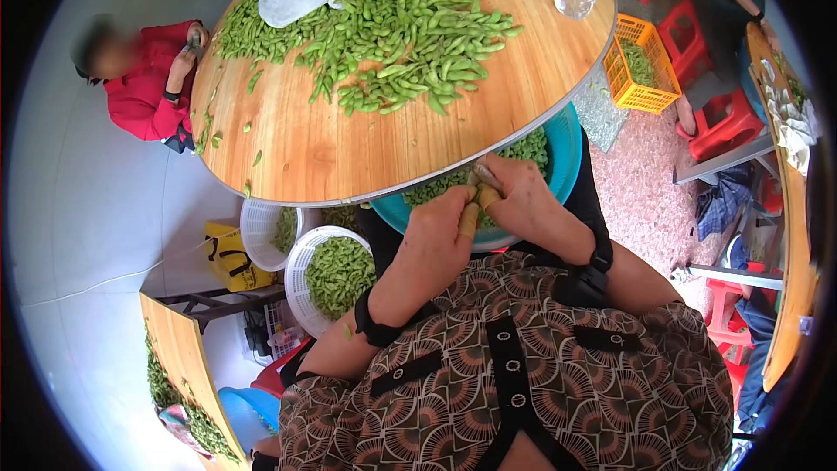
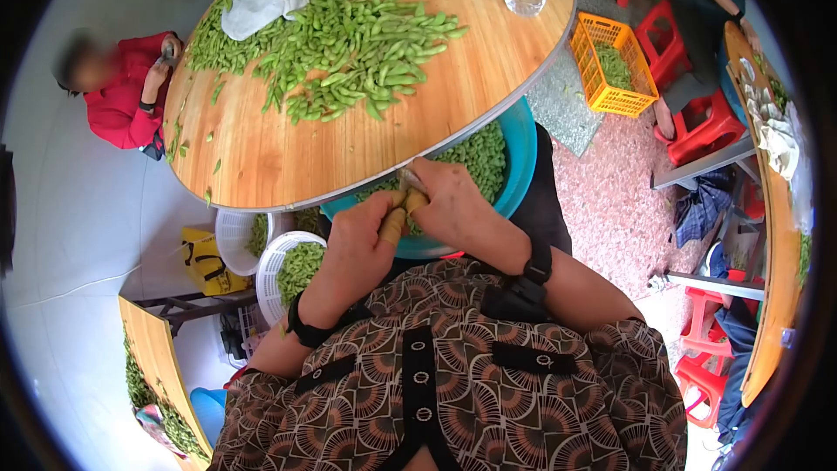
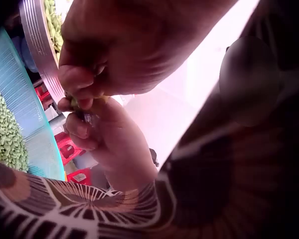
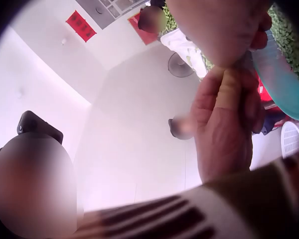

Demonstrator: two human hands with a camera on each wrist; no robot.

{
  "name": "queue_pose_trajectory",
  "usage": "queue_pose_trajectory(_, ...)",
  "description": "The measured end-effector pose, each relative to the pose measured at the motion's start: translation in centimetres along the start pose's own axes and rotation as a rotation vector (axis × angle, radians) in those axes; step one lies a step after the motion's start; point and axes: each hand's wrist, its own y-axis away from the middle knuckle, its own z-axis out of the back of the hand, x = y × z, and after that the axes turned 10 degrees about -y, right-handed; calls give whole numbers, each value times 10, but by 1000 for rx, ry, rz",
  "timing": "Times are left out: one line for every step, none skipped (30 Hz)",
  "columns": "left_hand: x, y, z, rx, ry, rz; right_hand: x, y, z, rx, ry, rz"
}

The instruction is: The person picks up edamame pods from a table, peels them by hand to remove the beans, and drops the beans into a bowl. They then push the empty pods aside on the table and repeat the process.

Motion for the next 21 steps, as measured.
queue_pose_trajectory(0, 0, 3, 0, -1, 6, -2, 0, 0, -17, 18, 64)
queue_pose_trajectory(2, -3, 8, 51, 185, 151, -1, 0, 1, -15, 16, 64)
queue_pose_trajectory(6, -7, 13, 103, 370, 293, 5, -1, 5, -29, -66, -63)
queue_pose_trajectory(15, -8, 17, 123, 523, 326, 11, -1, 9, -42, -148, -191)
queue_pose_trajectory(19, -9, 19, 124, 521, 325, 16, -1, 14, -44, -150, -190)
queue_pose_trajectory(21, -10, 20, 78, 685, 284, 22, 1, 18, 18, -401, -372)
queue_pose_trajectory(24, -10, 21, 31, 848, 242, 26, 3, 20, 84, -652, -552)
queue_pose_trajectory(27, -10, 21, 49, 884, 206, 29, 4, 21, 85, -652, -552)
queue_pose_trajectory(28, -10, 19, 49, 884, 206, 31, 5, 22, 189, -773, -613)
queue_pose_trajectory(27, -10, 15, 41, 908, 177, 32, 6, 22, 293, -891, -673)
queue_pose_trajectory(26, -10, 12, 34, 932, 147, 32, 6, 22, 290, -890, -672)
queue_pose_trajectory(25, -11, 10, 35, 933, 145, 31, 6, 19, 302, -972, -653)
queue_pose_trajectory(23, -11, 9, 23, 975, 157, 30, 6, 18, 315, -1054, -632)
queue_pose_trajectory(21, -10, 8, 10, 1018, 171, 29, 7, 18, 314, -1055, -633)
queue_pose_trajectory(21, -7, 10, 10, 1018, 171, 27, 8, 19, 284, -1078, -635)
queue_pose_trajectory(23, -2, 15, -8, 961, 176, 26, 9, 21, 255, -1102, -638)
queue_pose_trajectory(25, 5, 22, -27, 906, 183, 25, 10, 25, 256, -1101, -643)
queue_pose_trajectory(21, 15, 48, 92, 743, 316, 25, 11, 31, 235, -1053, -621)
queue_pose_trajectory(30, 26, 64, 206, 598, 417, 24, 15, 39, 211, -1006, -603)
queue_pose_trajectory(40, 36, 75, 312, 155, 405, 22, 19, 47, 178, -1016, -578)
queue_pose_trajectory(47, 44, 78, 229, -402, 105, 19, 21, 52, 168, -1019, -585)
